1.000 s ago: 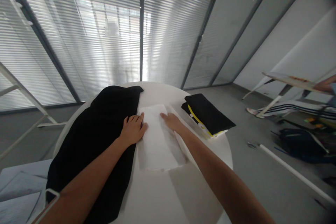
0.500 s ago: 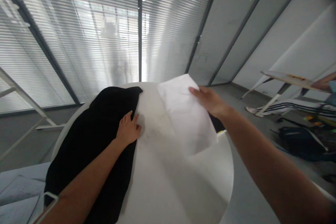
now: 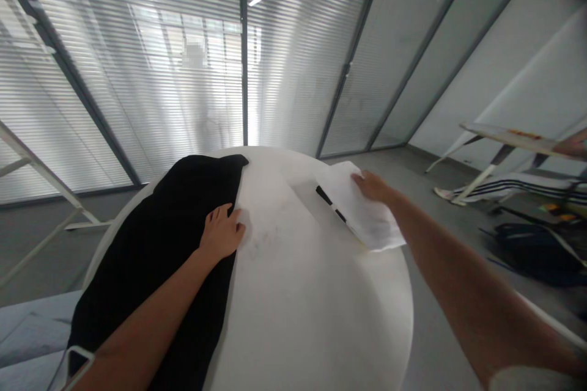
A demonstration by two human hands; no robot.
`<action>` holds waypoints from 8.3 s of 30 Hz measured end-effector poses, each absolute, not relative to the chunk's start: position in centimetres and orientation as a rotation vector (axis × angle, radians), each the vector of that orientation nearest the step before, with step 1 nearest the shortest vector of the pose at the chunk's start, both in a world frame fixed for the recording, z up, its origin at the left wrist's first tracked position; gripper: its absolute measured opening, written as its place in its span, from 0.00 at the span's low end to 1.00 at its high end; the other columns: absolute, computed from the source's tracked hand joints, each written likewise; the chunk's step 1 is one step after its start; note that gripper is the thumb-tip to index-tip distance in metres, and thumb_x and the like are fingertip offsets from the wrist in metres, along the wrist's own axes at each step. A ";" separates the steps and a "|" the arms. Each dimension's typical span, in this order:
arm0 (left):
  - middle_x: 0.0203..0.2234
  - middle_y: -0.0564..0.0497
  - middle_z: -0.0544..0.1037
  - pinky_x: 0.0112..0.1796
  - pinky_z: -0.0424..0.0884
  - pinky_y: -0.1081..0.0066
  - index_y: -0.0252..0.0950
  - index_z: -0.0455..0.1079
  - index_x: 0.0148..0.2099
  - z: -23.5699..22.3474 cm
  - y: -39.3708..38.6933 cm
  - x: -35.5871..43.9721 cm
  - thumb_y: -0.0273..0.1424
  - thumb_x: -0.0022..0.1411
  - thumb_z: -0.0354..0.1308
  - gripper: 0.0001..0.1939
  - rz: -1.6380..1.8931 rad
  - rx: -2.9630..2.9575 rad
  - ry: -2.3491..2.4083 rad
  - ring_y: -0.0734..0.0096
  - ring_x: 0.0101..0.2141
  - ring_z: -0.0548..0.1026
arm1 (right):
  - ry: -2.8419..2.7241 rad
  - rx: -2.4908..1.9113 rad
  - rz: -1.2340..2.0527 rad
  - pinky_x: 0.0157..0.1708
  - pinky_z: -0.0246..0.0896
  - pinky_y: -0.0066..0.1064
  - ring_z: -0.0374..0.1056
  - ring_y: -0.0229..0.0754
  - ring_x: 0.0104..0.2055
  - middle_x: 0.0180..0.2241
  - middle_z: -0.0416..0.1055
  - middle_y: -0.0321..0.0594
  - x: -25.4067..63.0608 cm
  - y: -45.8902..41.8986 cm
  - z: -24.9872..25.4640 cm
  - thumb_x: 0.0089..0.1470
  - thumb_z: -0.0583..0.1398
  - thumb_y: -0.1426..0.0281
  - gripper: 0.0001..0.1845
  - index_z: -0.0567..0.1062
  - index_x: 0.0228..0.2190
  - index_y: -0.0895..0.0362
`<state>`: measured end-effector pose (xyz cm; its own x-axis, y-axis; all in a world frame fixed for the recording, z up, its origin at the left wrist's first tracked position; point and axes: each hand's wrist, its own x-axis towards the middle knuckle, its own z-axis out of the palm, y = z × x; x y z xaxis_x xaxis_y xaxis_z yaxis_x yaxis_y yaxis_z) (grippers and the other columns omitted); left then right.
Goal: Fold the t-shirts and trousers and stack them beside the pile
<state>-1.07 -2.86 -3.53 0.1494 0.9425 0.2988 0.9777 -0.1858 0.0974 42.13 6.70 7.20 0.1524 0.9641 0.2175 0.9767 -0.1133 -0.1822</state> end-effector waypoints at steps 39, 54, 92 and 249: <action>0.58 0.43 0.67 0.56 0.58 0.55 0.40 0.68 0.58 -3.1 -3.0 -1.4 0.31 0.63 0.46 0.23 -0.400 -2.338 -1.931 0.57 0.58 0.64 | -2.352 -1.792 -0.236 0.61 0.46 0.53 0.50 0.56 0.66 0.65 0.54 0.51 25.7 -1.9 -4.0 0.65 0.45 0.57 0.29 0.60 0.63 0.54; 0.56 0.44 0.69 0.54 0.60 0.56 0.41 0.70 0.56 -3.1 -3.0 -0.7 0.29 0.63 0.46 0.22 -0.426 -2.266 -1.971 0.56 0.55 0.65 | -2.347 -1.811 -0.201 0.60 0.47 0.48 0.52 0.52 0.65 0.64 0.56 0.47 26.0 -1.6 -3.4 0.65 0.46 0.55 0.28 0.62 0.61 0.50; 0.52 0.28 0.70 0.47 0.62 0.40 0.30 0.68 0.57 -1.1 -2.8 -14.7 0.43 0.63 0.46 0.29 -0.540 -1.282 -2.740 0.33 0.54 0.65 | -2.364 -1.767 -0.181 0.61 0.44 0.49 0.48 0.52 0.66 0.65 0.55 0.48 26.9 -1.7 -3.7 0.66 0.45 0.57 0.28 0.61 0.62 0.54; 0.44 0.45 0.73 0.46 0.61 0.56 0.41 0.71 0.53 -1.9 -4.3 0.4 0.31 0.66 0.47 0.17 -0.388 -2.485 -1.677 0.57 0.45 0.67 | -2.576 -1.835 0.448 0.59 0.56 0.41 0.63 0.50 0.59 0.59 0.65 0.51 32.3 -6.1 4.8 0.55 0.53 0.73 0.31 0.63 0.61 0.61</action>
